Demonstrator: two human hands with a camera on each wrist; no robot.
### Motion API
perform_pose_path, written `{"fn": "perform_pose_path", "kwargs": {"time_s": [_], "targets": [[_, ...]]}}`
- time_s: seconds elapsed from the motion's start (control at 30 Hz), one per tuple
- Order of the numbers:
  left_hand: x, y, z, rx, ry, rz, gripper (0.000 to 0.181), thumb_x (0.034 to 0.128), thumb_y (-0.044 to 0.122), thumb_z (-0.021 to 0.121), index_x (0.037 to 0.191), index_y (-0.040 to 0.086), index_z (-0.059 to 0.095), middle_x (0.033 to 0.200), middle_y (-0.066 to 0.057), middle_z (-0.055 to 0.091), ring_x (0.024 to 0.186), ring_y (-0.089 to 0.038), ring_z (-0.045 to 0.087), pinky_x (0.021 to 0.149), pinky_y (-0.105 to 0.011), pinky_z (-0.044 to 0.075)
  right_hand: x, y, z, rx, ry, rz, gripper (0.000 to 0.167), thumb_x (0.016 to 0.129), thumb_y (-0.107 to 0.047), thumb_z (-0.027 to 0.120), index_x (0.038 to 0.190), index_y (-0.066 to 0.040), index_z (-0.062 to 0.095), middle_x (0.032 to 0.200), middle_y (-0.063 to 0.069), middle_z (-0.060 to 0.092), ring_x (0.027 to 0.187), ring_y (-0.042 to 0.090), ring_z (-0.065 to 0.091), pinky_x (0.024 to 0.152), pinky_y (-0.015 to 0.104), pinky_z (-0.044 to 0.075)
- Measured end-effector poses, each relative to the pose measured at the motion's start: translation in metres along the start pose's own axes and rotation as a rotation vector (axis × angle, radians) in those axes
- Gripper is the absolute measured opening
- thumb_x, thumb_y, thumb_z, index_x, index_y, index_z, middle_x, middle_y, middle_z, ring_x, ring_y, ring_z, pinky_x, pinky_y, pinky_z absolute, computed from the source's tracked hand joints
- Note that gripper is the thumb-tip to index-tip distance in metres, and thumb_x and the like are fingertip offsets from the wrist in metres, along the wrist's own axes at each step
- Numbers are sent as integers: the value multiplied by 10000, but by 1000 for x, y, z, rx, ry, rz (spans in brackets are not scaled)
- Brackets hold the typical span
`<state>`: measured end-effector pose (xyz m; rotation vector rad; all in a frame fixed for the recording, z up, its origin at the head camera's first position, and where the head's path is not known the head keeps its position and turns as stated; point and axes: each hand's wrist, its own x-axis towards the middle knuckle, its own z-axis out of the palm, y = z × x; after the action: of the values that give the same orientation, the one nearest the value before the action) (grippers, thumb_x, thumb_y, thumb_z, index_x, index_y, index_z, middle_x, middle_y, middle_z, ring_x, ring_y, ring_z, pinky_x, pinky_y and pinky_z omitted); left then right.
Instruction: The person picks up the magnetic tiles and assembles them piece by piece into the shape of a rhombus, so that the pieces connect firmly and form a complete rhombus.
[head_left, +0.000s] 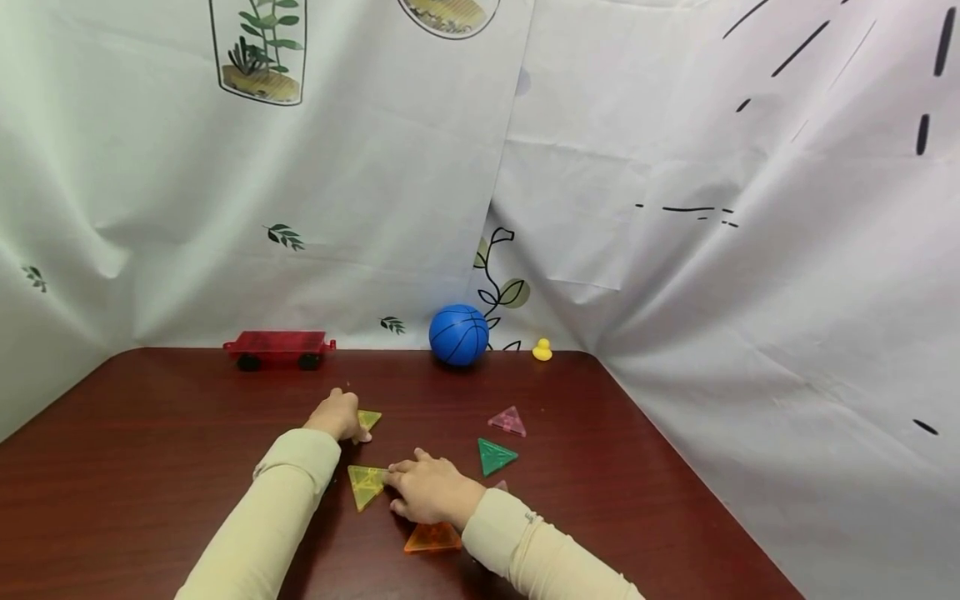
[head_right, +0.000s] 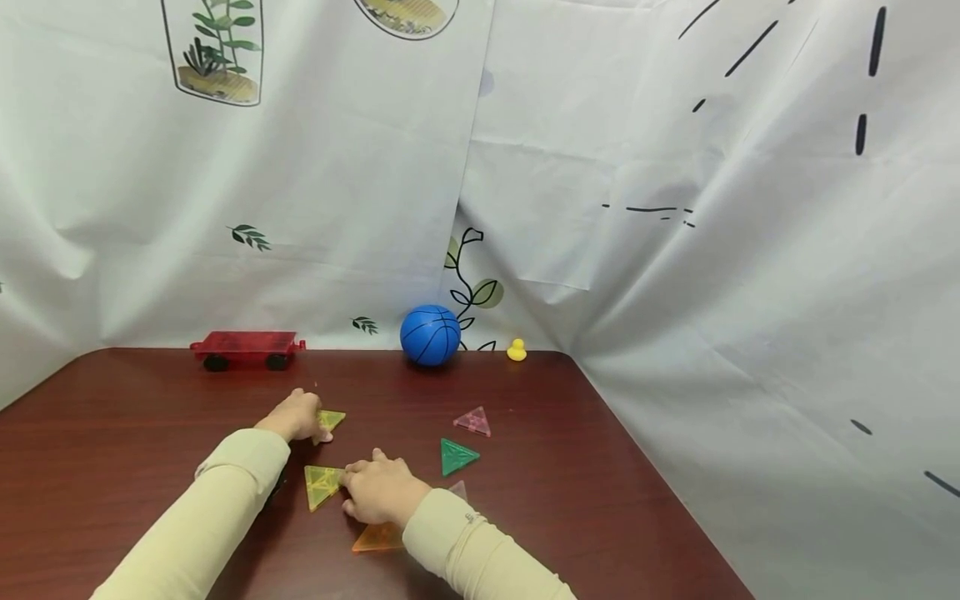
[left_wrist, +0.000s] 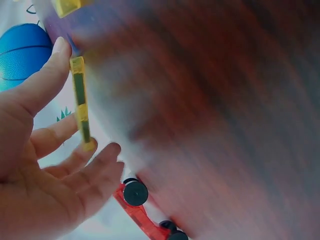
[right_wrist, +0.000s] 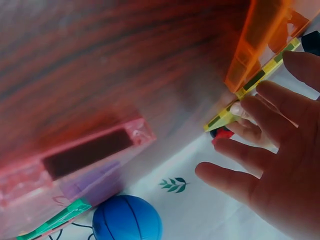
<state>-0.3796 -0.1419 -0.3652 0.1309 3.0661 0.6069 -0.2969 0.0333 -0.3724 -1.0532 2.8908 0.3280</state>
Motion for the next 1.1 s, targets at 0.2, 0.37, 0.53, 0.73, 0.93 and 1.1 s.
{"fn": "perform_pose_path", "kwargs": {"time_s": [0.2,0.37,0.53,0.73,0.93,1.1], "targets": [[6,-3,5,-52,68,33,354,595,103,801,809,-63,573,877,-259,394,658,-291,498,604,-383,430,1,-1,1,-3,-13,4,395,862,-405,497,1249,-336,455,1284,-177,376,1205,217,333,849,399,382],[10,-6,6,-70,79,103,318,634,31,755,879,-72,580,856,-195,550,798,-312,529,651,-386,450,-1,-2,0,-4,-5,5,390,864,-382,502,1248,-327,461,1282,-169,385,1196,215,348,850,384,385],[7,-6,5,-171,73,110,273,699,-19,674,937,-98,567,906,-220,565,741,-281,534,554,-323,458,-2,-1,0,17,-23,10,406,868,-356,507,1267,-333,437,1298,-167,369,1201,206,342,868,374,372],[-6,-7,-2,-241,71,108,246,728,-17,640,951,-97,574,911,-215,572,645,-205,526,505,-278,446,-2,0,-1,49,-60,11,437,863,-339,522,1284,-348,405,1313,-179,344,1205,187,336,883,354,360],[-16,-10,-8,-232,96,161,217,717,-24,643,925,-64,598,907,-178,588,703,-223,520,535,-301,430,-4,1,-2,45,-60,13,456,852,-321,544,1287,-341,406,1315,-177,344,1198,193,348,881,351,363],[-19,-10,-7,-244,101,209,211,702,-35,660,908,-32,616,908,-149,594,729,-222,525,561,-303,441,-5,1,-1,51,-71,9,463,857,-312,537,1297,-338,393,1325,-175,330,1202,193,343,894,351,352]]}}
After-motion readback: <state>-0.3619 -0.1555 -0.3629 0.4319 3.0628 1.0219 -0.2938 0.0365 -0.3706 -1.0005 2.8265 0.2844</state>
